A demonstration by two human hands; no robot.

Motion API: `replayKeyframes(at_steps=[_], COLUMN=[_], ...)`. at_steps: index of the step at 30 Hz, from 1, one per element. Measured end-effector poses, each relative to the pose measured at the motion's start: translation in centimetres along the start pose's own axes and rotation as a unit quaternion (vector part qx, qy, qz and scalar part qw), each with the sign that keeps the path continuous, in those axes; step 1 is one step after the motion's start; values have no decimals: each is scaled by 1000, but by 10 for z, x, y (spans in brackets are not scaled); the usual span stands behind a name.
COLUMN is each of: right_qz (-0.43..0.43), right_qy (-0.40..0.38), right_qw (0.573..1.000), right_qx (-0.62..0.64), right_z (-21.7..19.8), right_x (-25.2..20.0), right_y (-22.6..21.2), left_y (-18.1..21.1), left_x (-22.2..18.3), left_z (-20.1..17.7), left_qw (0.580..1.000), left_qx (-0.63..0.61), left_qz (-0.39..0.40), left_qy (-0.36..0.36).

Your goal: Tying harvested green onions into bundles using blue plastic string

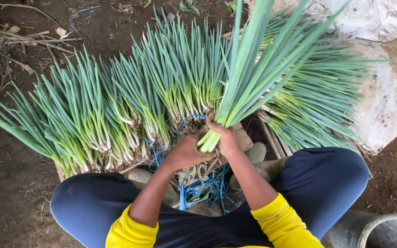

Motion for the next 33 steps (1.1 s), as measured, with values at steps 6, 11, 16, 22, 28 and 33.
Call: replayKeyframes(at_steps=[6,11,16,22,28,33], right_qz=[-43,100,153,126,160,59], right_qy=[-82,50,71,140,143,-10], right_qw=[995,968,922,971,971,998], right_qx=[-46,-225,-347,-147,-100,17], right_z=[38,72,43,-26,-46,55], right_x=[-7,-20,-17,-8,-13,-19], right_y=[-39,-72,-45,31,58,-46], left_y=[-3,-35,-76,-61,-2,-33], left_x=[10,28,46,32,-4,8], left_z=[25,31,36,29,8,21], left_qw=[991,993,992,936,996,988], left_qx=[-106,-109,-19,299,7,-95], left_qz=[58,19,-27,-87,-88,-109], left_qy=[-64,31,125,164,4,-56])
Point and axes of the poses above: each hand's wrist, its own x-axis towards the middle knuckle, its own z-axis out of the palm, y = z × x, the point moved 10 cm from there along x, towards the middle knuckle, and after that the axes turned 6 degrees about -z, right-handed, at the moved point
